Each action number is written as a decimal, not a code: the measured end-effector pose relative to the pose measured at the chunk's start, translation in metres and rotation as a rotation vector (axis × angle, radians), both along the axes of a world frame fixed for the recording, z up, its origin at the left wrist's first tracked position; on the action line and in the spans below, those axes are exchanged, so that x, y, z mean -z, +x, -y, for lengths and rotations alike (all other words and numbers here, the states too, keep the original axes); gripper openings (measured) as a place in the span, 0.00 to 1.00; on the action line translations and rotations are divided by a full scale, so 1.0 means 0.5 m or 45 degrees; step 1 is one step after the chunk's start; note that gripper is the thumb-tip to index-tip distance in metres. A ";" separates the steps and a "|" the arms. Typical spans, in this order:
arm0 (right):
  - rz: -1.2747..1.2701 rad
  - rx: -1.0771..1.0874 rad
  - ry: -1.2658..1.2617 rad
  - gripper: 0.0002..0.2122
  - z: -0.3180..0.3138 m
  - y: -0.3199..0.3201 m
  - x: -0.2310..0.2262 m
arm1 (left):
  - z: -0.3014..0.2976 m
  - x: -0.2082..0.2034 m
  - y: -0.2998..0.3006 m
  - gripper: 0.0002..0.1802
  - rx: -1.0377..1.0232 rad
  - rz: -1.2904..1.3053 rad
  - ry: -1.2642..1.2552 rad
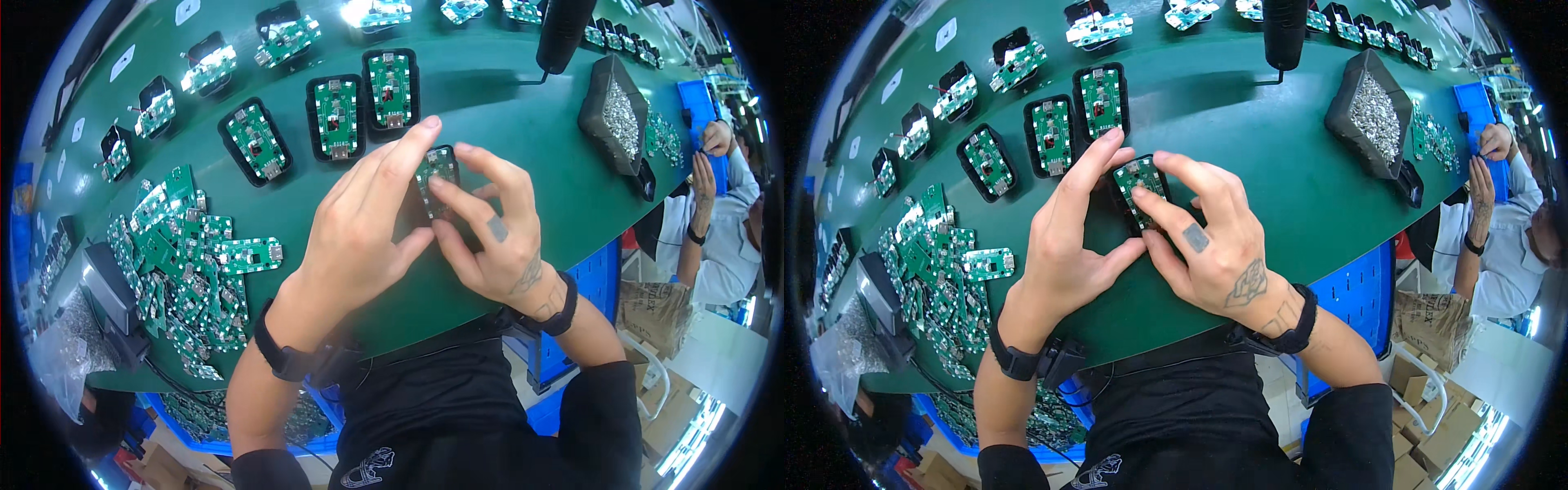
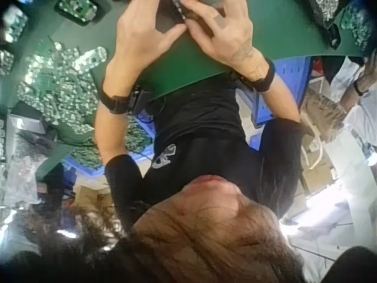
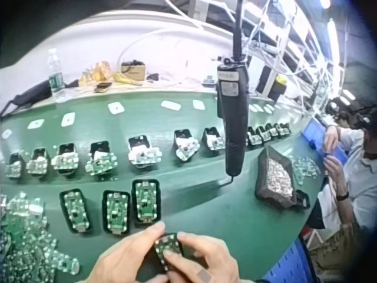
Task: Assembling electronic circuit boards into plastic casings at a factory workstation.
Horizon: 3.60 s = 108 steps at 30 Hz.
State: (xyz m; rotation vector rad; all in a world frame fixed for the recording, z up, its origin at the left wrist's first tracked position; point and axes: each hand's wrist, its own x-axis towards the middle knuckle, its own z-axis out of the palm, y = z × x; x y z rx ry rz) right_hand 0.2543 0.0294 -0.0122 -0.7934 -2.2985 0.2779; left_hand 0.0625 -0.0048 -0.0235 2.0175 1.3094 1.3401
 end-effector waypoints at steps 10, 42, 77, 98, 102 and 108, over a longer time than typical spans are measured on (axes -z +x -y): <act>0.200 -0.151 0.198 0.20 -0.037 0.006 -0.042 | 0.000 -0.002 -0.003 0.53 -0.059 0.009 0.039; 0.590 -0.430 0.105 0.24 -0.086 0.012 -0.120 | 0.001 0.003 -0.003 0.60 -0.073 -0.014 -0.009; 0.366 -0.436 0.082 0.28 -0.100 0.051 -0.056 | 0.005 -0.003 -0.006 0.59 -0.037 -0.038 -0.115; -0.113 -0.094 -0.902 0.25 -0.073 0.007 -0.057 | 0.002 -0.006 0.011 0.45 -0.069 0.071 -0.113; -0.007 -0.118 -0.929 0.26 -0.091 0.005 -0.059 | 0.000 -0.005 0.016 0.45 -0.118 0.037 -0.117; -0.031 -0.102 -0.930 0.25 -0.097 0.005 -0.047 | 0.001 -0.004 0.016 0.44 -0.122 0.076 -0.147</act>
